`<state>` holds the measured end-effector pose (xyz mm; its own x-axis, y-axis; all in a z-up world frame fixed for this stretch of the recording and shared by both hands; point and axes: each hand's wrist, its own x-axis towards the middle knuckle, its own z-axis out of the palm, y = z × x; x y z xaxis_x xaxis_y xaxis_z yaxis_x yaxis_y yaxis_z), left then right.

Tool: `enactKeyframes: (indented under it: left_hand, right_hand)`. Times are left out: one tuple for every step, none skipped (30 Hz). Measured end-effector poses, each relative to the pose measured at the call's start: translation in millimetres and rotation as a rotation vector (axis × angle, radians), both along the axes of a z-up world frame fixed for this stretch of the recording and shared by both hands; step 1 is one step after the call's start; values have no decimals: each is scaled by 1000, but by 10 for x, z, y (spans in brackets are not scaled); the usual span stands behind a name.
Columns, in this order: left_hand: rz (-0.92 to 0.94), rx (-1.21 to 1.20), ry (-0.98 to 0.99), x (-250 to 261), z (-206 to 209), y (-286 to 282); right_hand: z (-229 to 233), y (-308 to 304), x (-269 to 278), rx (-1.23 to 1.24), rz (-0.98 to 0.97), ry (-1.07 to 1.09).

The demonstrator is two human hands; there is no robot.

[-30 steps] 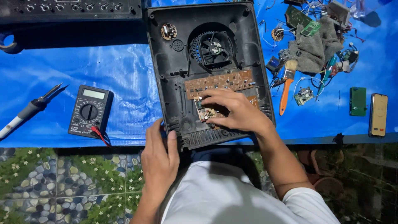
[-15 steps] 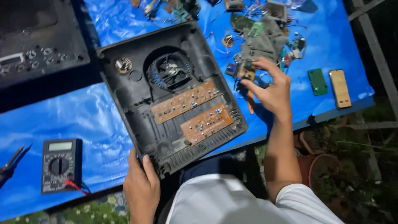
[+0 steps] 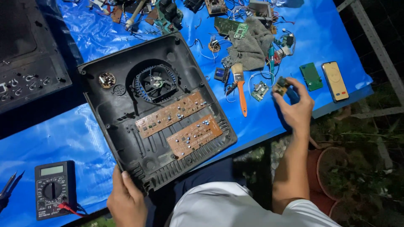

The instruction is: The person places various electronic components, including circuit boards and small modules, into a black plastic casing resting on their lap. They arrange the parts inside the casing and connect wires to the components.

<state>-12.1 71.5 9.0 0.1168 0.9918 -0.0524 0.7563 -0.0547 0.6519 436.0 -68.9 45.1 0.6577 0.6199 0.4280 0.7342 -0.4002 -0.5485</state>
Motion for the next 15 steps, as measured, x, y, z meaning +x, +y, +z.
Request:
enactKeyframes:
  left_hand:
    - [-4,2,-3,-11,-24,-9]
    - [9,29,-12,-19,-47,-19]
    - [17,57,-23,-19,-71,-15]
    - [8,61,-27,-12,-81,-11]
    - [7,65,-14,-13,-88,-15]
    - [7,70,-1,-17,-96,-20]
    - [2,73,0,-12,-111,-31]
    - [28,82,24,-10,-125,-42]
    - [52,95,47,0,-140,-36]
    - [47,102,46,-50,-217,-44]
    - [37,114,58,-80,-298,-38]
    - [27,125,71,-109,-379,-32]
    - [16,133,66,-117,-405,-15]
    - [-9,102,16,-124,-432,3]
    - [-33,70,-30,-143,-454,17]
  right_hand:
    - [4,-47,1,2,-4,-3]
    - [10,-95,6,-13,-14,12]
    - [18,-155,8,-27,-29,26]
    - [-2,-180,18,-23,-39,23]
    - [-24,-202,27,-70,-24,47]
    - [-47,-224,32,-117,-9,72]
    - [-46,-226,35,-114,-13,73]
    - [-43,-228,37,-126,-18,68]
    - [-40,-219,44,-133,-24,60]
    - [-37,-156,43,-126,-30,60]
    - [-21,-103,53,-115,-33,30]
    - [-3,-52,65,-105,-37,1]
    - [1,7,84,-97,-48,-3]
    - [4,67,104,-68,-43,-17]
    - [2,130,118,-39,-36,-29]
